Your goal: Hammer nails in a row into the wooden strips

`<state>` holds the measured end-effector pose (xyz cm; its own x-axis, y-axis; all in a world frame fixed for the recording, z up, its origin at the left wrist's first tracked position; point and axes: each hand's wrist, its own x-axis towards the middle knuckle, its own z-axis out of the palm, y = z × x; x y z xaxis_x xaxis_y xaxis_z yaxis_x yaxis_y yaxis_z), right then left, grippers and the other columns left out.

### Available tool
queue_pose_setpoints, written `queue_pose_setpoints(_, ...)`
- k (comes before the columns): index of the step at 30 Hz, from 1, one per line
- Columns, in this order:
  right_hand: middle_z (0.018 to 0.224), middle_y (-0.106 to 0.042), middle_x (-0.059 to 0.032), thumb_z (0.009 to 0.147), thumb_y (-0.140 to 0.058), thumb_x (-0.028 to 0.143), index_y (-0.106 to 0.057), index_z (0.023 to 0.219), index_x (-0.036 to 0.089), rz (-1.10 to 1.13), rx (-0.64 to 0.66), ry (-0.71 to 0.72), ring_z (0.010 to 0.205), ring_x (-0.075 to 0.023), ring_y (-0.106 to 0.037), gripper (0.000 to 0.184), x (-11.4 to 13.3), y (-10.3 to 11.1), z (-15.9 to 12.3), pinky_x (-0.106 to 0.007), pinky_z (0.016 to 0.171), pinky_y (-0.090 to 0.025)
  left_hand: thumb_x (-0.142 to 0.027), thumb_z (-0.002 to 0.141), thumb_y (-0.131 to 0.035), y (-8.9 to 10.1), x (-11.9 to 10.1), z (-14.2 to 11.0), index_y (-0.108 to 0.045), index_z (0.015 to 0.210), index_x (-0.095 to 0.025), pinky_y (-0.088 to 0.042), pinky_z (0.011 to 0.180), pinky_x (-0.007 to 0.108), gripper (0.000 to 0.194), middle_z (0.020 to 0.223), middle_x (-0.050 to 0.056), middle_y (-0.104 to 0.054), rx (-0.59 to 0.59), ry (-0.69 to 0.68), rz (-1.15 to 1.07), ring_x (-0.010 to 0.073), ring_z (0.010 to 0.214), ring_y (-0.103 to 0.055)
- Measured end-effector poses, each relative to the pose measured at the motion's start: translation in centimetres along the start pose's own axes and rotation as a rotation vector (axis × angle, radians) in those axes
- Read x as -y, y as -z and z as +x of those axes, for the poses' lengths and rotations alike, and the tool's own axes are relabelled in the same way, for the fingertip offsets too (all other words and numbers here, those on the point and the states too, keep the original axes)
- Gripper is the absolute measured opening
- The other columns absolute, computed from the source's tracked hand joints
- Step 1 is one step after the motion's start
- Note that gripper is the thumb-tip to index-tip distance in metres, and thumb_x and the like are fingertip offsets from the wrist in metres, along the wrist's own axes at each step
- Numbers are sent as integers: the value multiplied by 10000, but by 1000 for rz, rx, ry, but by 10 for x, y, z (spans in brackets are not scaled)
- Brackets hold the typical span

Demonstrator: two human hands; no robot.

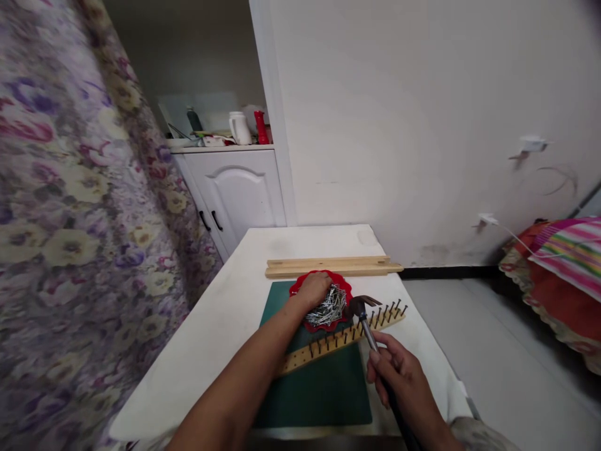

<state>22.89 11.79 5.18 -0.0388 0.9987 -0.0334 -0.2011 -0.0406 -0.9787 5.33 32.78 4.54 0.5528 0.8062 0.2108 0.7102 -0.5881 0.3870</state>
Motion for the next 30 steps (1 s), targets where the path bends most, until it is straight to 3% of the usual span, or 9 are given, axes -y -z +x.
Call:
queue_pose_setpoints(7,560,-571,46,803,-592,480,-529,1089,169,2,4,-18,305,-51,-374,427,5,-2,-1,-163,313,-283,-181,766,-515,5,12,-8,-644,770,-170,-394,841,351,130,891,109,-652,44,12,122,254,891,-570)
queue_pose_setpoints(15,547,-559,57,803,-594,475,-515,1101,161,-6,46,7,299,-55,-370,440,2,-3,-1,-166,322,-263,-109,729,-536,31,11,-49,-630,770,-190,-413,779,299,131,846,68,-642,56,-18,113,217,842,-567)
queue_pose_setpoints(21,553,-575,46,805,-592,483,-516,1108,160,-15,39,10,303,-65,-380,449,-1,-2,0,-174,319,-296,-79,755,-481,32,5,-74,-649,844,-190,-432,814,294,220,889,42,-651,-56,42,-107,178,867,-570)
queue_pose_setpoints(26,552,-573,50,816,-587,460,-523,1121,164,-12,35,17,303,-60,-379,430,-1,-1,0,-169,321,-292,-92,773,-459,33,9,-74,-640,820,-180,-449,815,295,207,890,34,-626,-208,101,-224,165,876,-568)
queue_pose_setpoints(30,566,-573,49,825,-583,434,-515,1149,166,0,40,18,309,-49,-381,426,0,0,0,-160,322,-298,-59,759,-455,32,14,-69,-639,820,-187,-445,816,290,232,898,29,-631,-226,121,-186,161,873,-569)
